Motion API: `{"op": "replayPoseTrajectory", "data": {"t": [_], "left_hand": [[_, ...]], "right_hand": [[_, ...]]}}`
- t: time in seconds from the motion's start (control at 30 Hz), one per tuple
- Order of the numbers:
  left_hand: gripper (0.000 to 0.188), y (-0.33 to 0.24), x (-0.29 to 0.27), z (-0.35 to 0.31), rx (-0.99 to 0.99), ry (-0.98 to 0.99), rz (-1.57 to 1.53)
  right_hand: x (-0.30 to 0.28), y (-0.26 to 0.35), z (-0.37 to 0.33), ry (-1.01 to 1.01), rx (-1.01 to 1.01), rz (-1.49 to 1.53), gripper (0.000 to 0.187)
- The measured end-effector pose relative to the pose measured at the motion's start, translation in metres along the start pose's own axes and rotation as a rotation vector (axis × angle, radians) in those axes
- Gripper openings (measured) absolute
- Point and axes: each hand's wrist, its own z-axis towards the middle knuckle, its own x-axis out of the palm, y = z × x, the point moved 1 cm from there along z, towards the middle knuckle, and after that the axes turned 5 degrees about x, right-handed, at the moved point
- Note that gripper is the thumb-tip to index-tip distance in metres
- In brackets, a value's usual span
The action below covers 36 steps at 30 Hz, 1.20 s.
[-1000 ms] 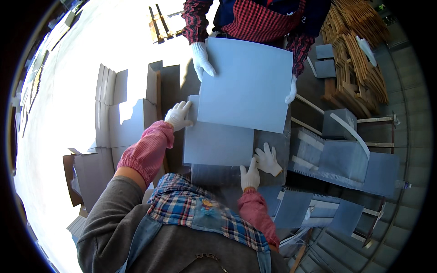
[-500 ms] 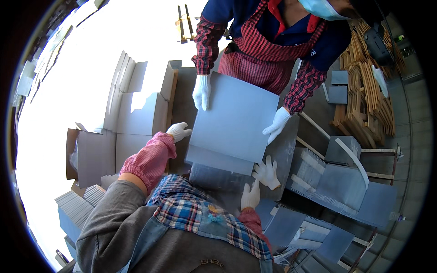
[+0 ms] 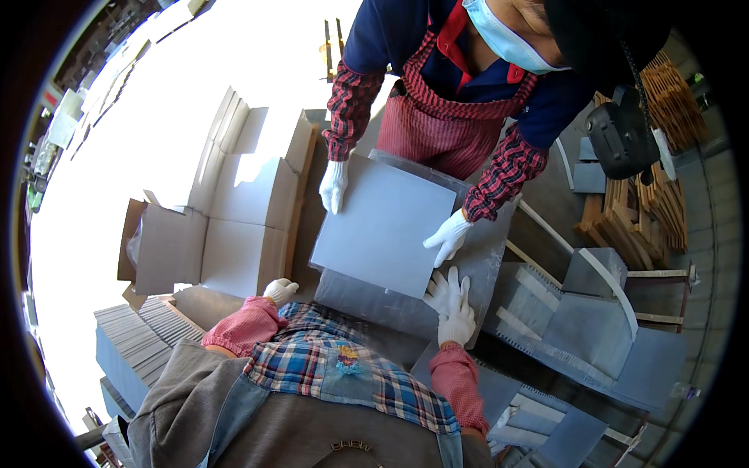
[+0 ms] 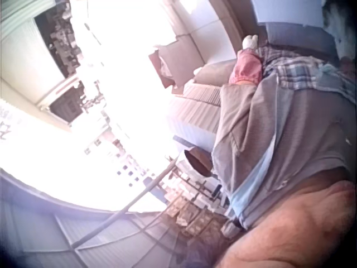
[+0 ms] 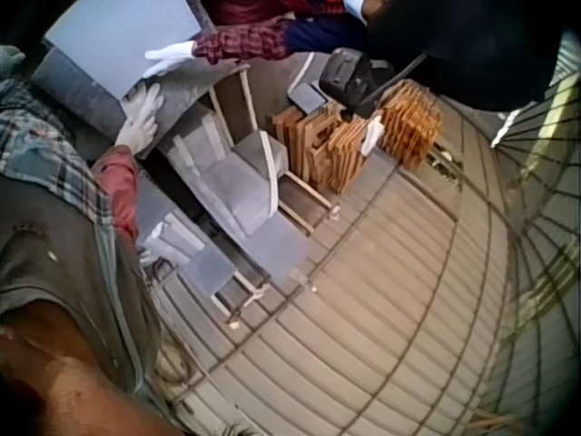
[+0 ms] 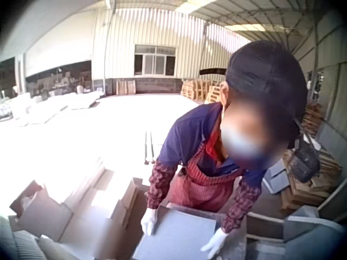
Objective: The person places gray rectangular panels into a cardboard box, inserts plastic sheeting between layers, and stacks the panels. A coworker assists by handing over panels and applying tape to the box.
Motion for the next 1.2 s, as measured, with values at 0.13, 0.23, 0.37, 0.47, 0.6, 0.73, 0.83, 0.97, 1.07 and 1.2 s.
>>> {"op": "replayPoseTrajectory", "data": {"t": [0.13, 0.23, 0.37, 0.47, 0.6, 0.73, 0.83, 0.97, 1.07, 1.2], "left_hand": [[0.048, 0.01, 0.006, -0.014, 0.002, -0.023, 0.013], [0.046, 0.0, 0.004, -0.015, 0.034, -0.032, -0.074], [0.043, -0.014, 0.01, -0.017, 0.099, -0.08, -0.148], [0.042, -0.016, 0.017, -0.008, 0.093, -0.117, -0.169], [0.048, -0.008, 0.026, 0.009, 0.091, -0.24, -0.243], [0.062, -0.033, 0.021, 0.025, 0.121, -0.283, -0.393], [0.079, -0.064, 0.012, 0.046, 0.215, -0.23, -0.288], [0.088, -0.141, 0.007, 0.05, 0.183, -0.014, -0.406], [0.086, -0.183, -0.011, 0.03, 0.117, 0.224, -0.495], [0.09, -0.173, 0.0, 0.047, 0.154, 0.336, -0.611]], "right_hand": [[-0.012, -0.018, 0.028, 0.205, -0.004, -0.008, 0.061], [-0.017, -0.039, 0.053, 0.047, 0.029, 0.086, 0.049], [-0.035, -0.046, 0.099, 0.014, 0.169, 0.214, 0.055], [-0.038, -0.039, 0.123, -0.046, 0.206, 0.324, 0.061], [-0.04, -0.01, 0.119, -0.193, 0.127, 0.298, 0.063], [-0.018, 0.013, 0.077, -0.157, 0.023, 0.302, 0.058], [-0.006, 0.054, 0.031, -0.208, -0.215, 0.349, 0.062], [0.006, 0.093, -0.007, -0.077, -0.265, 0.261, 0.069], [0.003, 0.103, -0.012, -0.011, -0.243, 0.236, 0.071], [-0.023, 0.088, 0.005, 0.127, -0.207, 0.312, 0.064]]}}
